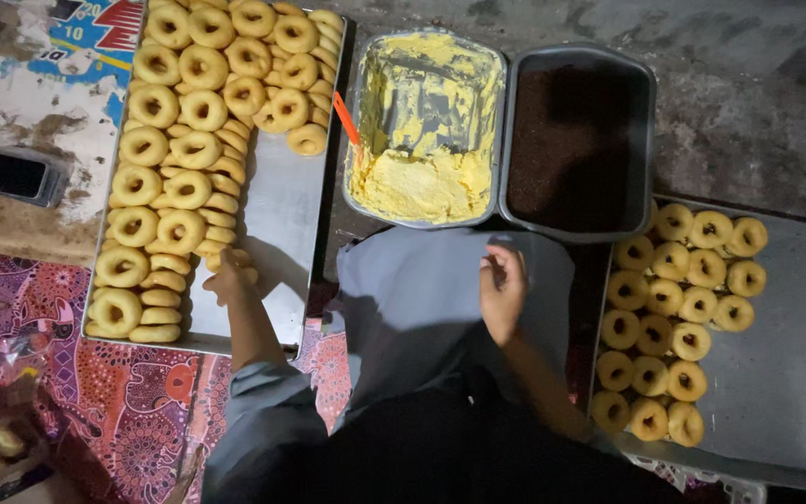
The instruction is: The person repeatedly picks plain donuts from a tray, splits them open, fills the center with a yellow cream using their fingers, and then places the filled donuts into a tray of dark crumbs. The finished donuts are arranged on a separate tray.
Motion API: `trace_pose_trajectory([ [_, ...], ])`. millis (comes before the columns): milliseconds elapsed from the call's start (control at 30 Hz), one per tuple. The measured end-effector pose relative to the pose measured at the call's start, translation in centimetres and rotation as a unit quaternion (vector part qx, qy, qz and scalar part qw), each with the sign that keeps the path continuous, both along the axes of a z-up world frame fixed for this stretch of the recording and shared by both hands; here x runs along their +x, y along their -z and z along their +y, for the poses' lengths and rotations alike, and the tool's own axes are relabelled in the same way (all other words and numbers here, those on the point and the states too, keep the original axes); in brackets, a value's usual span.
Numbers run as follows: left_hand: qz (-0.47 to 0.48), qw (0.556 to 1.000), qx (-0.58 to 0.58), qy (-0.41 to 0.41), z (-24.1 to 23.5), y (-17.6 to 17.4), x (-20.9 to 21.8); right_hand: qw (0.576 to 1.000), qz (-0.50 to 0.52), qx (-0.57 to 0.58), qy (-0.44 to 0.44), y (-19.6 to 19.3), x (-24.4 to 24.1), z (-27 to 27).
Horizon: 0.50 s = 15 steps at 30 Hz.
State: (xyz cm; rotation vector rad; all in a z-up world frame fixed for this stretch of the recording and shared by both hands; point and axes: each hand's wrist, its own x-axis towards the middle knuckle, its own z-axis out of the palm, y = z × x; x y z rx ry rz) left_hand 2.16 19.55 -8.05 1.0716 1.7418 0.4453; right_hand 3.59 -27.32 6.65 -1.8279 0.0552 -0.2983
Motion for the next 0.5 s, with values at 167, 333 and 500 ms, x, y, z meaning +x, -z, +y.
trace_pose_trajectory([
  [167,-0.106,0.982,0.089,-0.13,-3.0,0.8,0.7,0.996,0.037,0.064,-0.052,3.3,-0.9,0.4],
  [333,-0.479,0.858,-0.056,0.176,-18.1,-2.1,-1.5,0.925,0.179,0.266,-0.205,6.0,0.4,2.8],
  [500,-0.491,0.786,-0.224,0.3,-28.9,-10.4,-2.8,0.93,0.193,0.167,-0.266,6.2,1.9,4.1],
])
